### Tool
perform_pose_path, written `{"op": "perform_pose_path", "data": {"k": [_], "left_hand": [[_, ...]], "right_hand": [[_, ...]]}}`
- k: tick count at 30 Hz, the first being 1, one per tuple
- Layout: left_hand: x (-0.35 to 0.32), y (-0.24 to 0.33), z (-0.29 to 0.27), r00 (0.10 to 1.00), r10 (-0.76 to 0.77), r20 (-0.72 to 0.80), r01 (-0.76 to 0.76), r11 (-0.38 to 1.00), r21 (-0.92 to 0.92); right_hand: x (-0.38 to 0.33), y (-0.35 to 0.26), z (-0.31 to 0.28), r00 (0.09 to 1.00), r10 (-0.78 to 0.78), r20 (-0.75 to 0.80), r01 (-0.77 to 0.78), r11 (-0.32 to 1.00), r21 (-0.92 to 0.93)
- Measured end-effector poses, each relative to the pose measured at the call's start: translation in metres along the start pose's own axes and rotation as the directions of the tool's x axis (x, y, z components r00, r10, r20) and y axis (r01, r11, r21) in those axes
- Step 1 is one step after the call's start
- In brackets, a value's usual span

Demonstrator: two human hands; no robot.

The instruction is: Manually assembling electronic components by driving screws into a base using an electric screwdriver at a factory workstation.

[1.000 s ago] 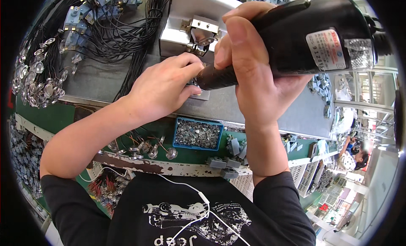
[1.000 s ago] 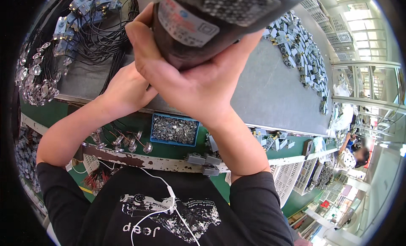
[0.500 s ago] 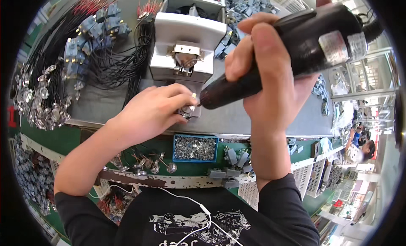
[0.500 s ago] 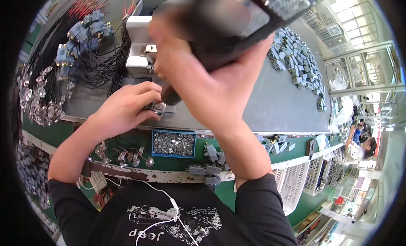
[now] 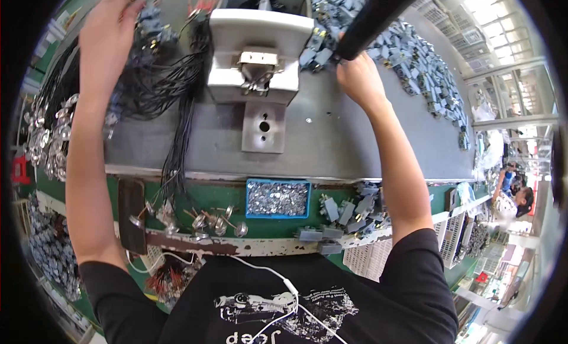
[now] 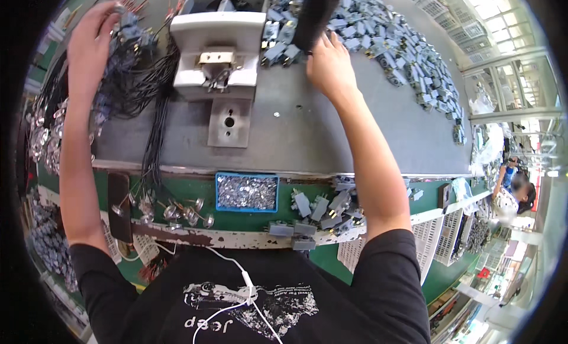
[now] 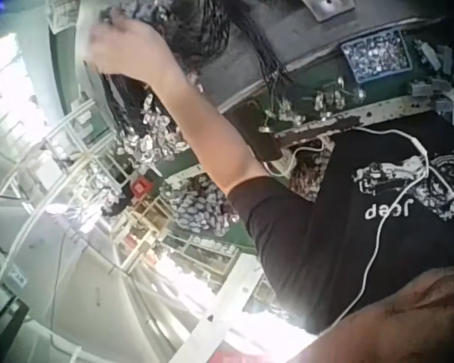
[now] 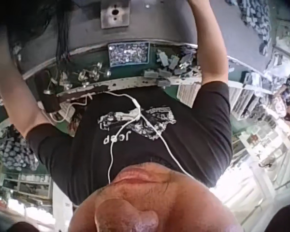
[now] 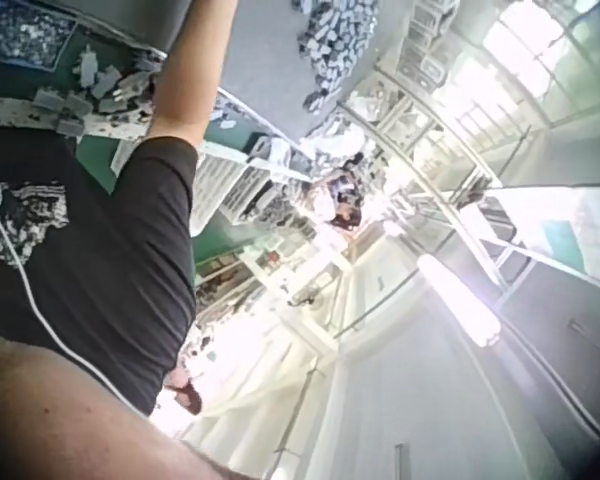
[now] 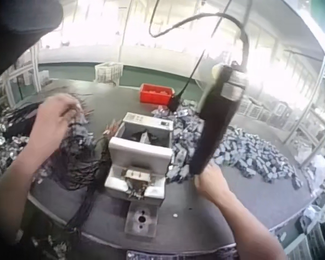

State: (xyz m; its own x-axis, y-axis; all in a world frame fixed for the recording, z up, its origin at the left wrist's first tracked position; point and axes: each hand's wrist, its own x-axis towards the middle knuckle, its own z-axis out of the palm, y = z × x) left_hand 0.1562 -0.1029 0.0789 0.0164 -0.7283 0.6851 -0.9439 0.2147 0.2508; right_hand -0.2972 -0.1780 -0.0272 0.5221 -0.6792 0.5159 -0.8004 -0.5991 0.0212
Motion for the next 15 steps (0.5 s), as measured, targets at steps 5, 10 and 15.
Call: {"op": "perform_pose_path", "data": {"k": [5, 10, 15], "left_hand": [[-0.008, 0.043, -0.002, 0.984, 0.062, 0.165, -0.092, 0.979, 0.179], [-0.042, 0.066, -0.028, 0.978, 0.2, 0.054, -0.198, 0.979, -0.04], [-0.099, 0.066, -0.062, 0.525, 0.047, 0.85, 0.092, 0.99, -0.112]], "right_hand": [[-0.016, -0.032, -0.022, 0.943, 0.218, 0.252, -0.239, 0.969, 0.056], [-0.043, -0.021, -0.038, 0.882, 0.404, 0.244, -0.468, 0.682, 0.562], [-0.082, -0.068, -0.093, 0.543, 0.414, 0.73, -0.324, -0.699, 0.638]]}}
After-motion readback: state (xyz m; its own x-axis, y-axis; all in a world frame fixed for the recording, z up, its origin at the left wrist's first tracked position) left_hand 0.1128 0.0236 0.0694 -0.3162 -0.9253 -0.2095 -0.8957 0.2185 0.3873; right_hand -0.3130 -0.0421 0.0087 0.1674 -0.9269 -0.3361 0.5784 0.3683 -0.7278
